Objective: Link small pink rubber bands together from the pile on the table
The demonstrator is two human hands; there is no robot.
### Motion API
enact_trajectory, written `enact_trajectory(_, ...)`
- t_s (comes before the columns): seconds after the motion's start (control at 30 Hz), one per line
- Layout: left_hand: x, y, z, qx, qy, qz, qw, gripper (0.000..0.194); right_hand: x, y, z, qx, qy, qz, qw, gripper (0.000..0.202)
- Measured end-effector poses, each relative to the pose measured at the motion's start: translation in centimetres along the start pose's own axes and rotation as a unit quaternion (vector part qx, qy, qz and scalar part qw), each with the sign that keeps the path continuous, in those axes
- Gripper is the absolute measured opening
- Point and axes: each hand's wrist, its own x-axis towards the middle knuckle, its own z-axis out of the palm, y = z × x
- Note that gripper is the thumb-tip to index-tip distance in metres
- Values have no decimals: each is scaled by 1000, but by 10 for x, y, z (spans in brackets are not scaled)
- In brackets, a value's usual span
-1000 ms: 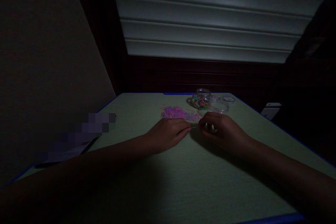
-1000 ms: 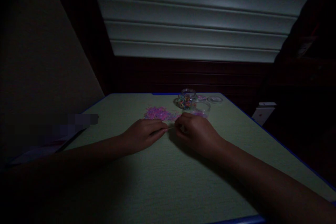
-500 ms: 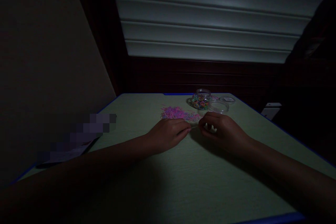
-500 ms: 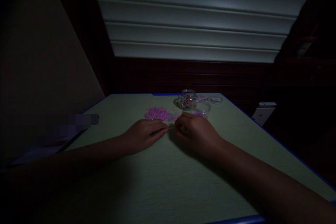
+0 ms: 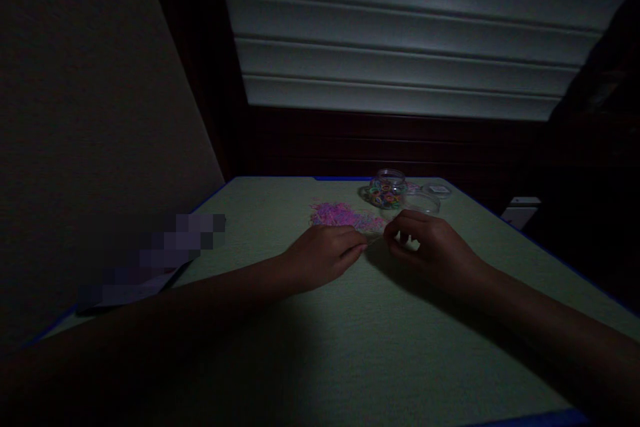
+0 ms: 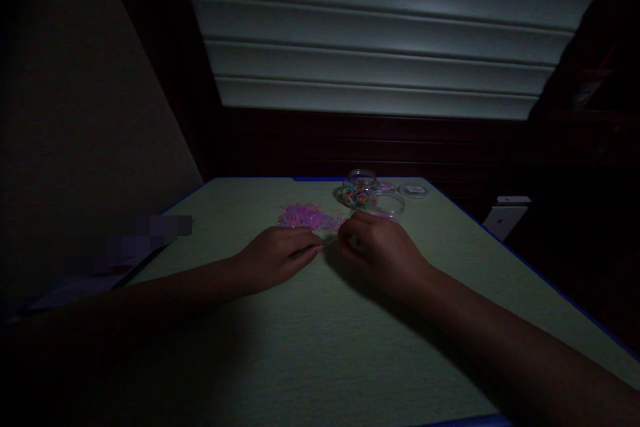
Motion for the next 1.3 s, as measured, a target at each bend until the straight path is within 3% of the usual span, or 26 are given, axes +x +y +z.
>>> enact_trajectory(0.47, 0, -1, 1, 17, 4, -4, 1000, 20, 4, 16, -4, -97, 137, 14, 986, 11)
enact_trajectory(0.7, -1, -1, 0, 16, -1, -2, 1000, 21, 4, 24, -14, -156, 201, 103, 962, 13)
enact_trajectory(1.3, -1, -1, 0, 14, -5, -6, 1000, 21, 3, 33, -22, -378, 122, 163, 903, 21)
